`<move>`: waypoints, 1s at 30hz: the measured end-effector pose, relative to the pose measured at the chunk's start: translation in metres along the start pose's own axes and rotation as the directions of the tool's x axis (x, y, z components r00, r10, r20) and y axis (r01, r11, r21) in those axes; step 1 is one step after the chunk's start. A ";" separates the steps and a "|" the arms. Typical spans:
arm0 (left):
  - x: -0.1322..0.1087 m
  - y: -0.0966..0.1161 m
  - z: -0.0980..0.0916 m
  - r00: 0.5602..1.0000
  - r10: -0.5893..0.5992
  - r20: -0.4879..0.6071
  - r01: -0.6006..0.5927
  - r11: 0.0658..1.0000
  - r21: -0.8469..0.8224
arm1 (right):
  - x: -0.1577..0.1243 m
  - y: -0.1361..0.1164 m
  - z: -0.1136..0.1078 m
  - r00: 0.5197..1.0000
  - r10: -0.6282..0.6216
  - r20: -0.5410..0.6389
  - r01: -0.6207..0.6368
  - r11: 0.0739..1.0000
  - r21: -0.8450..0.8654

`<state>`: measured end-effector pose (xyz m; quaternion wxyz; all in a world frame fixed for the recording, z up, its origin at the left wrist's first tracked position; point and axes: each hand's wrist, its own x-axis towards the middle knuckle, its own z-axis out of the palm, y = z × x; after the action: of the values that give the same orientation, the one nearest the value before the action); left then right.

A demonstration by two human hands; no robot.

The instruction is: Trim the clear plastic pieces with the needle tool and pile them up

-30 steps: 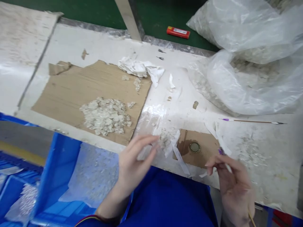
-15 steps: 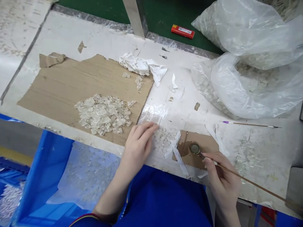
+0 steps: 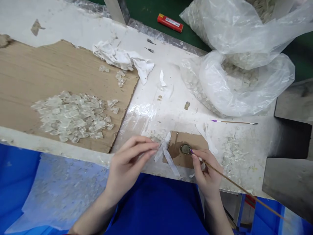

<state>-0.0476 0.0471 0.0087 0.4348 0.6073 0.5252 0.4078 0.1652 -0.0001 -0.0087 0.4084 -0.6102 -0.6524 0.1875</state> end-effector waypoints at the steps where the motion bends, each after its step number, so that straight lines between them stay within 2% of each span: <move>1: -0.002 0.005 0.002 0.999 -0.025 0.039 0.028 0.997 -0.077 | 0.000 0.000 0.000 1.000 -0.023 0.010 0.023 1.000 -0.004; 6: -0.008 0.018 0.011 0.981 -0.078 0.178 0.130 0.944 -0.303 | 0.000 0.003 -0.003 0.994 -0.093 0.064 0.095 0.995 -0.027; 12: -0.011 0.023 0.020 0.948 -0.187 0.258 0.300 0.797 -0.525 | -0.001 0.004 -0.004 0.990 -0.110 0.084 0.111 0.994 -0.009; 15: -0.011 0.025 0.022 0.938 -0.213 0.274 0.338 0.736 -0.586 | 0.000 0.005 -0.003 0.995 -0.084 0.059 0.083 0.996 0.011; 17: -0.012 0.025 0.022 0.942 -0.193 0.274 0.322 0.751 -0.577 | 0.001 0.004 -0.002 0.998 -0.059 0.037 0.058 0.998 0.035; 19: -0.013 0.025 0.022 0.955 -0.145 0.258 0.265 0.807 -0.527 | 0.000 0.003 -0.002 0.999 -0.034 0.006 0.034 0.997 0.071; 22: -0.014 0.024 0.021 0.975 -0.018 0.223 0.110 0.907 -0.405 | -0.005 -0.002 -0.003 0.998 0.013 -0.066 -0.004 0.989 0.145; 25: -0.014 0.024 0.020 0.972 0.075 0.225 -0.002 0.951 -0.309 | -0.011 -0.011 -0.004 0.985 0.072 -0.154 -0.036 0.973 0.227; 27: -0.013 0.025 0.020 0.969 0.083 0.231 -0.012 0.956 -0.293 | -0.014 -0.016 -0.004 0.976 0.099 -0.193 -0.043 0.960 0.276; 30: -0.012 0.027 0.022 0.972 0.047 0.229 0.033 0.943 -0.332 | -0.014 -0.018 -0.005 0.976 0.095 -0.197 -0.037 0.960 0.279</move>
<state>-0.0208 0.0316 0.0279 0.5887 0.5706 0.3914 0.4181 0.1561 -0.0182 0.0032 0.5485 -0.5856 -0.5531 0.2243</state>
